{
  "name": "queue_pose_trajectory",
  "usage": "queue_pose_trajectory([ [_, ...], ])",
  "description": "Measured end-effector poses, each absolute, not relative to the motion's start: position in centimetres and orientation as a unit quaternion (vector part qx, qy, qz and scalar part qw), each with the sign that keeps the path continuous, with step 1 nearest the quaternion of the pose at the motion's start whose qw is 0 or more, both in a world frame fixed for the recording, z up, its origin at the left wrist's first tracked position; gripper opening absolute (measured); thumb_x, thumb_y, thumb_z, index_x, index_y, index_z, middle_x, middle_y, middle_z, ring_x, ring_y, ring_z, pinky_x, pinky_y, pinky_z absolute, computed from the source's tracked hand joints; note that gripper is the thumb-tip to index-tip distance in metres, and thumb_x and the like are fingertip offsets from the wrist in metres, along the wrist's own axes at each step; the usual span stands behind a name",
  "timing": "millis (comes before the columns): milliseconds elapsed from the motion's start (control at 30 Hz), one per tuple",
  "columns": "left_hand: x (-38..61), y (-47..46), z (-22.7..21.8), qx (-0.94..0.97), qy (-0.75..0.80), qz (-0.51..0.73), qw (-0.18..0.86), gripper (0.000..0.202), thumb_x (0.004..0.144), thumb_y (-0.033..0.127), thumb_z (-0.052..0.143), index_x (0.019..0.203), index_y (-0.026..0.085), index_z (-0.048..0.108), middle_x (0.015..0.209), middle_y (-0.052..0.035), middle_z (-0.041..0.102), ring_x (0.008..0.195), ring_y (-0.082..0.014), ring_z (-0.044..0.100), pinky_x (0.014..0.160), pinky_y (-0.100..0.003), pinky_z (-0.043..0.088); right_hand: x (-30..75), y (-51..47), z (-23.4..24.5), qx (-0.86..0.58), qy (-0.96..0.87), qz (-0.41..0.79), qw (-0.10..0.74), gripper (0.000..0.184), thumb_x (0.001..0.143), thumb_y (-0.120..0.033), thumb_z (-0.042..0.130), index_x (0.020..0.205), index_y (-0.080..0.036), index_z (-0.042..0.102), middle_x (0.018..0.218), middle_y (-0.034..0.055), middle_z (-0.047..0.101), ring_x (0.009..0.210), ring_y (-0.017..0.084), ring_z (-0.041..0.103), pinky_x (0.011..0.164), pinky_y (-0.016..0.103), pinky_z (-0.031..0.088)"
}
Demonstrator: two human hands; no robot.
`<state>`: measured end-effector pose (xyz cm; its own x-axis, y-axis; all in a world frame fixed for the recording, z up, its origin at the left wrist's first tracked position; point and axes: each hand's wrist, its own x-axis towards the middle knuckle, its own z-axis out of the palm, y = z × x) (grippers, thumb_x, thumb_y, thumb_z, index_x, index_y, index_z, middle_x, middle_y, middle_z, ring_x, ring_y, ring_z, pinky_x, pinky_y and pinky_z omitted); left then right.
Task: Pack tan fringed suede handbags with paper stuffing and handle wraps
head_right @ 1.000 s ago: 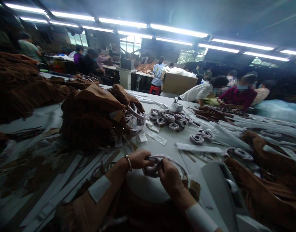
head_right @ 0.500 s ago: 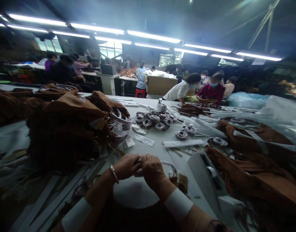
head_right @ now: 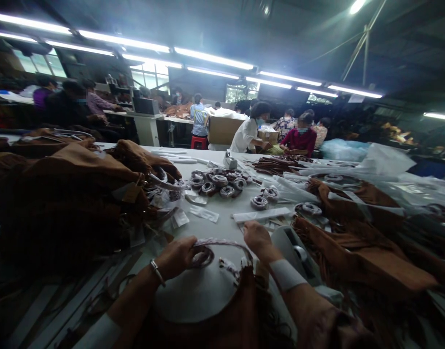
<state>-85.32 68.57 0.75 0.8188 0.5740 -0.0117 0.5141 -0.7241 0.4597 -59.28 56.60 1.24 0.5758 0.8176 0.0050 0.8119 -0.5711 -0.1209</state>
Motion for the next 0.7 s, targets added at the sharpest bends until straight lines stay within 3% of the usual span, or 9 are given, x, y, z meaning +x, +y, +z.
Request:
queue_pose_trajectory([
  [100,-85.3,68.6,0.4,0.928,0.29,0.067,0.223,0.025,0.095,0.042,0.053,0.087,0.02,0.062,0.088,-0.0065,0.071,0.079,-0.0197,0.064,0.063,-0.026,0.035,-55.6,57.5,-0.4,-0.916,-0.398,0.055,0.0,0.022,0.089,-0.018,0.055,0.099,-0.006,0.072,0.11,0.0237,0.069,0.102,0.028,0.067,0.085,0.037,0.049],
  [267,-85.4,68.9,0.4,0.926,0.291,0.07,0.229,0.027,0.096,0.042,0.052,0.088,0.019,0.063,0.088,-0.0077,0.071,0.08,-0.0197,0.064,0.063,-0.026,0.035,-54.2,60.1,-2.3,-0.932,-0.348,0.096,-0.026,0.026,0.091,-0.029,0.062,0.107,-0.009,0.069,0.114,0.016,0.07,0.109,0.025,0.066,0.095,0.044,0.05],
  [433,-85.4,69.0,0.4,0.924,0.286,0.077,0.24,0.027,0.096,0.042,0.051,0.088,0.019,0.063,0.086,-0.0082,0.071,0.078,-0.0199,0.064,0.062,-0.027,0.034,-54.5,59.7,-1.9,-0.926,-0.352,0.133,0.025,0.017,0.084,-0.014,0.061,0.096,-0.009,0.072,0.111,0.0213,0.071,0.106,0.028,0.067,0.088,0.037,0.051],
  [567,-85.6,69.0,0.4,0.919,0.288,0.084,0.256,0.026,0.095,0.041,0.051,0.09,0.019,0.063,0.086,-0.0083,0.07,0.079,-0.0208,0.064,0.063,-0.027,0.035,-55.4,57.1,-0.3,-0.913,-0.356,0.169,0.104,0.013,0.084,-0.015,0.053,0.085,-0.013,0.066,0.089,0.0147,0.075,0.076,0.021,0.071,0.065,0.027,0.05],
  [700,-85.7,69.0,0.4,0.909,0.302,0.07,0.278,0.027,0.095,0.042,0.051,0.091,0.018,0.064,0.084,-0.0076,0.069,0.075,-0.0198,0.062,0.06,-0.026,0.033,-58.3,53.4,2.5,-0.882,-0.352,0.228,0.215,0.015,0.091,-0.027,0.043,0.088,-0.018,0.054,0.076,0.0028,0.069,0.048,0.01,0.058,0.045,0.021,0.04],
])
